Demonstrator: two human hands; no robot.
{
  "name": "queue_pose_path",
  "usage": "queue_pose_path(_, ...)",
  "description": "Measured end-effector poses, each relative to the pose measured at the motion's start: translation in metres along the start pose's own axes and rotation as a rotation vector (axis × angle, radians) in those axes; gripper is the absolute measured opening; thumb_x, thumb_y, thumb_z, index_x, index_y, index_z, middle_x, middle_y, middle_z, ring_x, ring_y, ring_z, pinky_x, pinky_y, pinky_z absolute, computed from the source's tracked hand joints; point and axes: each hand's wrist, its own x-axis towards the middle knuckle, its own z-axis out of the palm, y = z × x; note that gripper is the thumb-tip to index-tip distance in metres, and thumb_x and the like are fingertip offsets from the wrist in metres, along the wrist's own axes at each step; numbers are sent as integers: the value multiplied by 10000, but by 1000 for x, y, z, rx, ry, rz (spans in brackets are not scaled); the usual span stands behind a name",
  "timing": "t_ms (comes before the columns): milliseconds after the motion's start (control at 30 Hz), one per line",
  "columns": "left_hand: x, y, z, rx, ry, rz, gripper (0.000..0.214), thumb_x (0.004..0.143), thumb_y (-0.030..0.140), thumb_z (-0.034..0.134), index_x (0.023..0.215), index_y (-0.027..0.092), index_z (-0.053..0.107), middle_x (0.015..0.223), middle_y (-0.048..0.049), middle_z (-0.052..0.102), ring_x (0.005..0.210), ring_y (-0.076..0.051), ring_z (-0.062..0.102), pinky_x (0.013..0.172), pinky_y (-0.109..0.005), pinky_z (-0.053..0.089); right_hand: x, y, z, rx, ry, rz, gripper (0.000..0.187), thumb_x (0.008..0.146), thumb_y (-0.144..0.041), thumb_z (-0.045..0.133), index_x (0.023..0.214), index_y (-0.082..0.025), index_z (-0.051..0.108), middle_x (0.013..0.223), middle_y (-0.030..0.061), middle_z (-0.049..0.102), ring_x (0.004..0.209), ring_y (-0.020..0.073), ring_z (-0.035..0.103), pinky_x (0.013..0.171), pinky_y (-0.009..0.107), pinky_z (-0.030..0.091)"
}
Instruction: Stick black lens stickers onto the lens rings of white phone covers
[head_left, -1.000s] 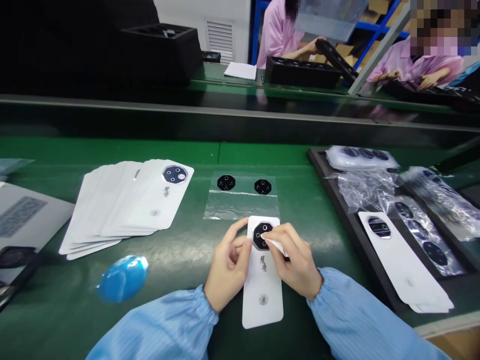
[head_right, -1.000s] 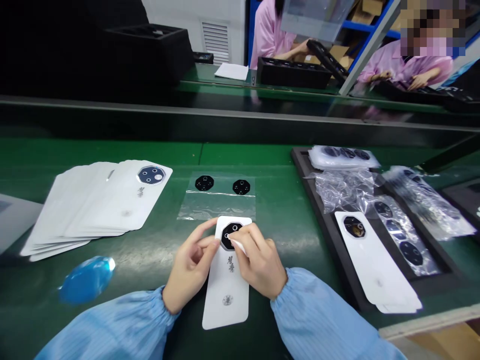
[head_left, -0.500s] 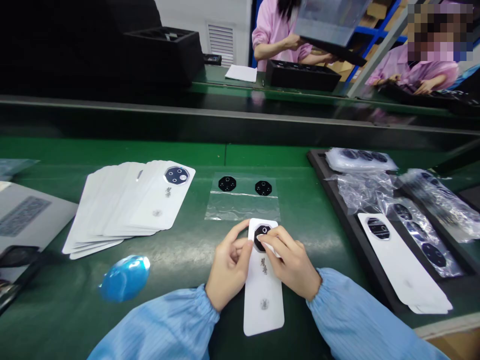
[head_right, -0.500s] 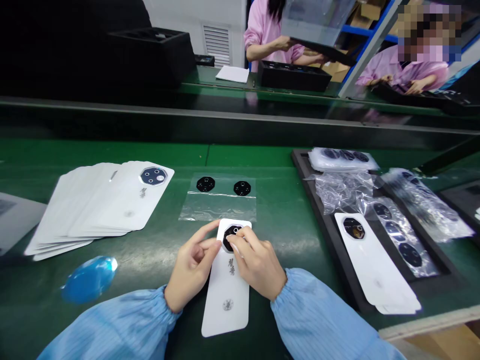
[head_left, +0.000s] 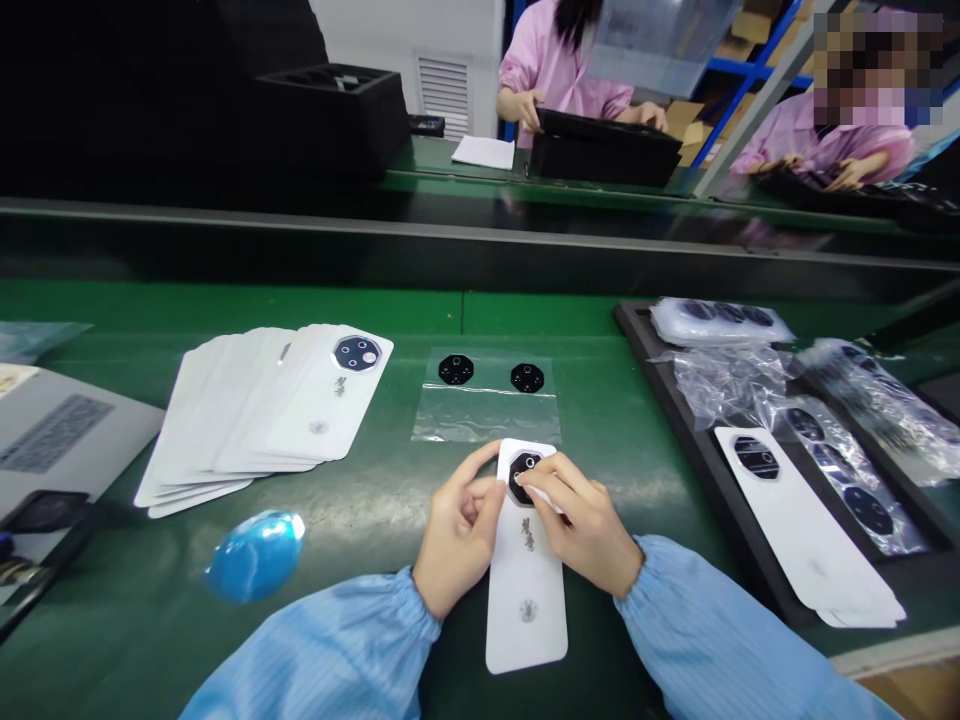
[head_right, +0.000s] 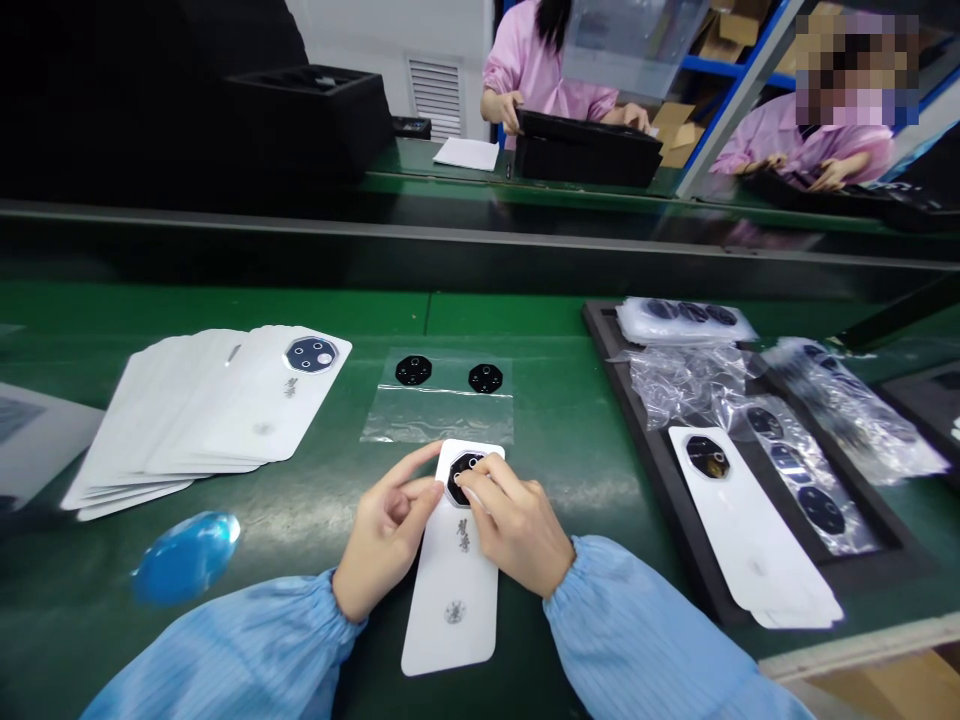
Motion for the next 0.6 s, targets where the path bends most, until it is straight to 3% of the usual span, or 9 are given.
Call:
queue_pose_path(267,2,3,0,-14,6,-29,596,836,433,633,1299,113,434,681,-32,687,475,-101,511,459,-190,381,5,-2,-3,150,69,56,195,923,-117,459,1000,-219,607,916,40,597,817,148,612,626,249,459)
queue_pose_path(400,7,0,-1,3,-4,-2,567,855,355,604,1332,132,393,940,-100,709,616,-137,621,556,-228,469,9,3,-6,253,231,160,122,936,-173,481,939,-215,595,878,29,569,809,155,604,704,284,489)
queue_pose_path(533,5,-9,-5,282,-28,65,530,916,243,472,1420,235,309,1307,-136,531,897,-198,666,654,-281,527,13,16,-9,293,360,296,102,948,-229,486,946,-215,586,891,25,549,683,128,587,560,257,467)
queue_pose_path(600,1,-13,-7,532,-23,199,482,915,185,434,1391,236,373,1338,-123,479,1108,-238,586,867,-365,514,15,26,-11,297,401,341,103,947,-257,496,943,-214,589,878,19,545,607,106,556,494,240,436)
